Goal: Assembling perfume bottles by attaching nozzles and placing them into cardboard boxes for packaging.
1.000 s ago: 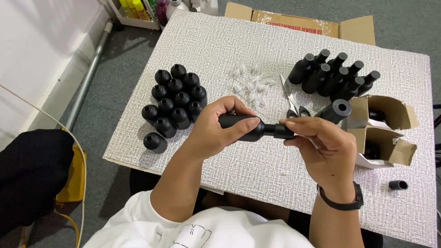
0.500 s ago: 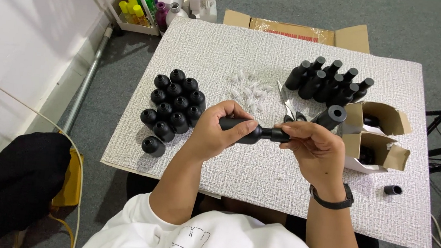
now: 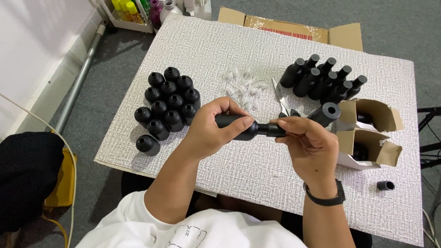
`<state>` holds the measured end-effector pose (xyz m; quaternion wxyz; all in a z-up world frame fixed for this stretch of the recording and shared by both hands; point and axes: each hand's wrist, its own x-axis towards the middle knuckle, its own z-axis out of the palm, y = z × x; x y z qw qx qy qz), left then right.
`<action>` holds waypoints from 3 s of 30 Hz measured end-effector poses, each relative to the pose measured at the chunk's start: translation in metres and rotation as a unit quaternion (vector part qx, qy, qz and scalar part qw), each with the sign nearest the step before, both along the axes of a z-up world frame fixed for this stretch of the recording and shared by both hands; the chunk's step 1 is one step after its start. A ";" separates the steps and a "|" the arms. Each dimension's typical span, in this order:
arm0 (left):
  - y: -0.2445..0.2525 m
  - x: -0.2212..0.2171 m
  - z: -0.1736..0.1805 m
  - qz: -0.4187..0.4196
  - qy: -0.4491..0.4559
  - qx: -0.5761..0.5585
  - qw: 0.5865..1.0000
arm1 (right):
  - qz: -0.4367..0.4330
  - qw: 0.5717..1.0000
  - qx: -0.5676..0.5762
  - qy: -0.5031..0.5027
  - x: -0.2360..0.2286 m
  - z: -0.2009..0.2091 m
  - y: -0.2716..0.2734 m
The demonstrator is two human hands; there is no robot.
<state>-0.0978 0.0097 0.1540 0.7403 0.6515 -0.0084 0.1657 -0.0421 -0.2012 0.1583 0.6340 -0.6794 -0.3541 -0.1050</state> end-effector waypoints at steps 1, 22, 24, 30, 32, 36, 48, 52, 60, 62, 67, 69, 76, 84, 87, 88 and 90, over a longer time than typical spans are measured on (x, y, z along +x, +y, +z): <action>-0.001 0.000 -0.001 0.000 0.000 -0.001 1.000 | 0.000 1.000 -0.001 0.000 -0.002 0.001 0.001; 0.007 0.013 -0.078 -0.159 -0.077 -0.341 0.923 | 0.230 0.890 0.248 0.306 0.008 -0.042 -0.006; 0.003 0.016 -0.088 -0.133 -0.106 -0.290 0.942 | 0.259 0.863 0.269 0.341 0.006 -0.047 -0.003; -0.002 0.019 -0.100 -0.109 -0.116 -0.284 0.946 | 0.289 0.849 0.290 0.334 0.005 -0.060 -0.001; -0.003 0.017 -0.093 -0.112 -0.094 -0.289 0.946 | 0.288 0.852 0.287 0.330 0.005 -0.061 0.001; -0.005 0.022 -0.106 -0.070 -0.015 -0.263 0.962 | 0.247 0.894 0.248 0.280 0.004 -0.061 0.005; -0.039 0.032 -0.132 0.094 0.073 0.214 0.970 | -0.106 0.981 -0.056 0.150 0.029 -0.127 -0.018; -0.043 0.032 -0.141 0.130 0.014 0.254 0.958 | -0.136 0.976 -0.113 0.128 0.014 -0.102 -0.020; -0.043 0.036 -0.161 0.110 0.017 0.284 0.952 | -0.227 0.921 -0.317 0.008 -0.004 -0.098 -0.037; -0.043 0.034 -0.156 0.108 0.012 0.291 0.950 | -0.222 0.926 -0.304 0.030 -0.010 -0.094 -0.047; -0.042 0.033 -0.155 0.095 0.001 0.317 0.944 | -0.263 0.929 -0.261 0.007 -0.015 -0.086 -0.081; -0.043 0.033 -0.157 0.105 -0.005 0.344 0.933 | -0.296 0.923 -0.235 -0.076 -0.015 -0.089 -0.108; -0.045 0.031 -0.150 0.088 0.025 0.396 0.914 | -0.447 0.859 -0.166 -0.187 -0.016 -0.088 -0.212; -0.042 0.028 -0.152 0.063 -0.031 0.391 0.918 | -0.464 0.798 -0.330 0.199 -0.022 -0.097 -0.252; -0.036 0.027 -0.143 0.027 0.075 0.401 0.913 | -0.460 0.805 -0.321 0.194 -0.021 -0.098 -0.252; -0.032 0.027 -0.139 0.029 0.076 0.401 0.912 | -0.459 0.805 -0.321 0.194 -0.021 -0.096 -0.252; -0.024 0.028 -0.131 -0.022 0.073 0.448 0.891 | -0.442 0.808 -0.327 0.210 -0.021 -0.090 -0.253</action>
